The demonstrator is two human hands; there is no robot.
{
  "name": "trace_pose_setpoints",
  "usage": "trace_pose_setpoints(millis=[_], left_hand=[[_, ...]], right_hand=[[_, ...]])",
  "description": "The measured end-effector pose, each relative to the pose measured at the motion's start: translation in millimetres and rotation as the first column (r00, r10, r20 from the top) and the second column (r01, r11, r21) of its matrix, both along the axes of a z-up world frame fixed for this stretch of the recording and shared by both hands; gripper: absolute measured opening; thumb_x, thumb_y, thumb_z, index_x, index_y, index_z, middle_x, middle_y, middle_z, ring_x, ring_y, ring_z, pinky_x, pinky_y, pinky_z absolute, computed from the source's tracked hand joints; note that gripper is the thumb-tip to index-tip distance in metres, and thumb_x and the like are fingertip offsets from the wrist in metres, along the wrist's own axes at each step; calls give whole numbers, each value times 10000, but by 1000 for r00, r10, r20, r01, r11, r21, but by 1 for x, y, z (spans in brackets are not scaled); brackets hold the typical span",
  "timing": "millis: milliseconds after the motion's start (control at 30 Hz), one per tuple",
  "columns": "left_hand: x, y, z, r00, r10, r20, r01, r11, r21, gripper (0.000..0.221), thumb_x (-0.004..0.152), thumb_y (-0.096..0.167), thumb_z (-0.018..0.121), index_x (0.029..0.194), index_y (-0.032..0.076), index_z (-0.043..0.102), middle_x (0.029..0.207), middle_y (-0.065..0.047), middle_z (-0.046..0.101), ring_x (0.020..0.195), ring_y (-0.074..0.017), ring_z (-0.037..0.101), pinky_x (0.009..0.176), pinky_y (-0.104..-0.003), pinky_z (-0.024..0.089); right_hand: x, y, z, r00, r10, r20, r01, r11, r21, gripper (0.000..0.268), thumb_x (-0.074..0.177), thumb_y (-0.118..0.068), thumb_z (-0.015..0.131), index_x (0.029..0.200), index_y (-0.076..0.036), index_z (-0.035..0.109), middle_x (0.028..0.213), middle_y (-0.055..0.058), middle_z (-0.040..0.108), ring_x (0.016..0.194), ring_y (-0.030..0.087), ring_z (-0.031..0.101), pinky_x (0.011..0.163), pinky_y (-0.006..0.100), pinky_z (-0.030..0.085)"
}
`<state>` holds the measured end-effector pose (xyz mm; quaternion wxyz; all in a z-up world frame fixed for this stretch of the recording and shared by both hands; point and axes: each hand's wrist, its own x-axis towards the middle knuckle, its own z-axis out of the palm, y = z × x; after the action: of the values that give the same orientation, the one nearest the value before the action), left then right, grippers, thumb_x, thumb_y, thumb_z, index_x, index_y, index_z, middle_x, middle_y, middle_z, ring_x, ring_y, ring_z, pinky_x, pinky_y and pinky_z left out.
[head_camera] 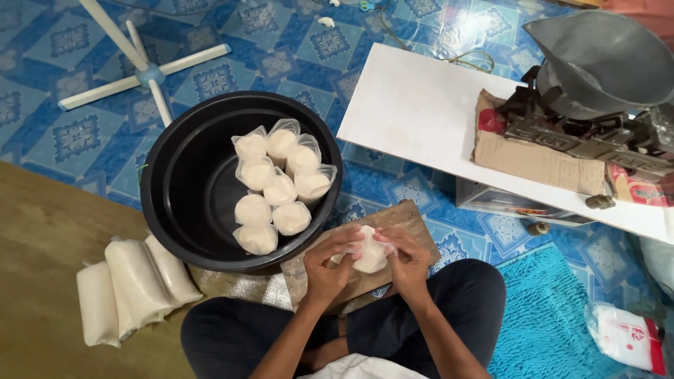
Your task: Tying plastic bags filled with a white liquid or paste using rubber bands.
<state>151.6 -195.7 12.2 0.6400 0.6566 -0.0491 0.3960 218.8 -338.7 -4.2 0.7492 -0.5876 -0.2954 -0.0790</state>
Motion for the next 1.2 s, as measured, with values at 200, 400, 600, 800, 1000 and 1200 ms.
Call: trace_pose_setpoints(millis=[200,400,600,800,1000,1200], left_hand=[[-2,-14,11,1000,27,3,-26,981,-194,59,759,-82,766,761,-55,714,801,-217,759,882,-397,739,827,-489,584],[-8,-17,17,993,51,-104,-78,959,-271,27,836,-32,718,830,-55,729,927,-234,761,945,-348,733,912,-455,564],[-4,-17,9,980,102,-172,-149,945,-292,89,853,-31,705,775,-70,723,824,-205,767,950,-301,723,978,-467,517],[-4,-17,19,958,118,-263,-192,942,-276,99,875,23,702,835,-56,745,856,-202,762,1013,-318,685,970,-501,510],[-7,-16,32,984,90,-154,-136,940,-313,84,859,-4,710,811,-70,731,829,-208,760,951,-327,729,1000,-482,513],[-3,-14,22,983,87,-162,-136,937,-322,89,873,-20,693,809,-77,714,841,-219,751,942,-312,723,1000,-468,501]], right_hand=[[-4,1,-6,995,-69,-78,73,996,53,187,836,-80,747,893,97,724,835,233,706,873,341,698,805,436,556],[-7,3,15,988,-150,-22,151,987,54,153,788,-23,776,852,107,727,793,241,706,815,369,712,766,441,574],[-4,0,8,987,-113,-110,116,993,24,158,673,10,854,758,70,735,703,209,690,711,297,689,714,421,571],[6,-7,0,973,-123,-196,119,992,-34,201,684,-16,877,736,67,701,723,205,676,730,275,659,720,423,553],[9,-17,-20,942,-115,-315,127,992,18,218,675,-14,865,779,59,688,757,191,683,735,233,668,730,352,553],[8,-8,6,914,-132,-384,136,991,-17,246,678,-27,878,796,63,682,775,141,693,740,144,661,732,290,560]])
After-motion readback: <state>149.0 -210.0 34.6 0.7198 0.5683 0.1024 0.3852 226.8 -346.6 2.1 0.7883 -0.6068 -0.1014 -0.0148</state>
